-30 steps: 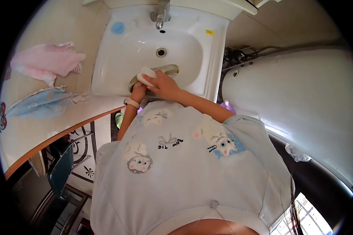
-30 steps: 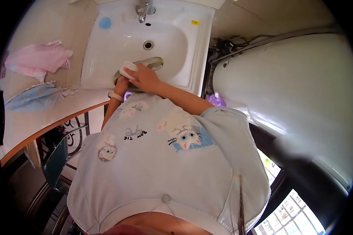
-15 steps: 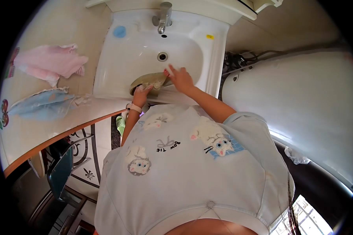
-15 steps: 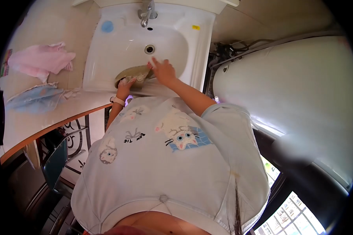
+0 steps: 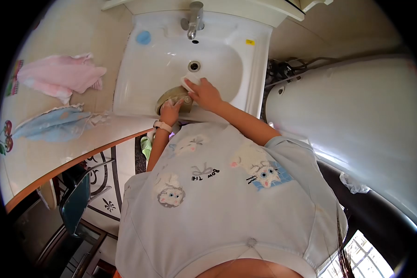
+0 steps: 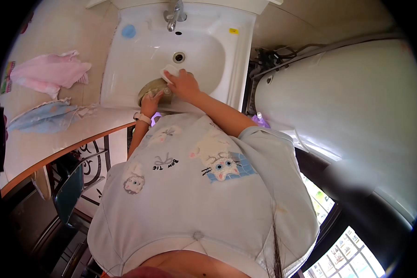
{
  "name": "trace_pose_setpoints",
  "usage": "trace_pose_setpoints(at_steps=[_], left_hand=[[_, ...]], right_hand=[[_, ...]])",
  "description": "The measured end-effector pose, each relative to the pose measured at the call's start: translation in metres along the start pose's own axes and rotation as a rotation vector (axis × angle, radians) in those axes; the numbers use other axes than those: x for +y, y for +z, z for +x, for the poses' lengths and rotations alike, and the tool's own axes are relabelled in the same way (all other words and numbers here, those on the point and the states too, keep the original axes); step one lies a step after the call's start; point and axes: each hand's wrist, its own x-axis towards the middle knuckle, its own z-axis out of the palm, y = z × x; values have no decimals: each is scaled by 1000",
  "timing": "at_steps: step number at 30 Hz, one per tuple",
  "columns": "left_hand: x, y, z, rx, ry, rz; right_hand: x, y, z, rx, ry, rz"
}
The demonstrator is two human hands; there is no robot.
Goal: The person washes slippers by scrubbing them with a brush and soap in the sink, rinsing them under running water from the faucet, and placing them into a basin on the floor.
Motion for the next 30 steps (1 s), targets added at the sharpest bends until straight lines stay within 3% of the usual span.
trace_pose_setpoints(at_steps=[2,4,7,8,9,11,12,16,20,22,23,25,27,29,30], left_hand=[[6,-22,-4,-1,13,113],[12,-51,-1,-20,-386,-141],[18,-92,8,140,-546,-238],[23,-103,14,301,-386,-275],[14,-89,17,302,-386,-275],[-14,-50,28,263,-177,-231],[-14,-54,33,113,-259,-202],[-9,-57,47,-104,-303,-202],[-26,-43,40,-17,-254,-301],[-16,-57,42,-205,-365,-395],[-11,-59,40,-200,-369,-394],[-5,-62,38,-139,-440,-481],[-7,-64,40,-117,-428,-429],[-9,-56,34,-109,-427,-387],[-15,-48,31,-50,-368,-297]], right_hand=[[-3,6,-3,62,-78,-18],[4,6,-2,51,-41,70],[7,3,-2,-3,-19,104],[7,4,-1,-3,-20,103],[5,7,1,11,-53,69],[-3,9,2,25,-94,37],[-12,6,-1,-11,-110,57],[-33,-2,-3,-101,-191,179],[-30,1,-4,-49,-299,119],[-12,9,1,96,-31,-4],[5,15,5,95,-37,-3],[30,20,16,53,318,78],[12,20,16,33,306,90],[-21,6,-5,-24,-206,82],[-26,2,-8,-94,-329,94]])
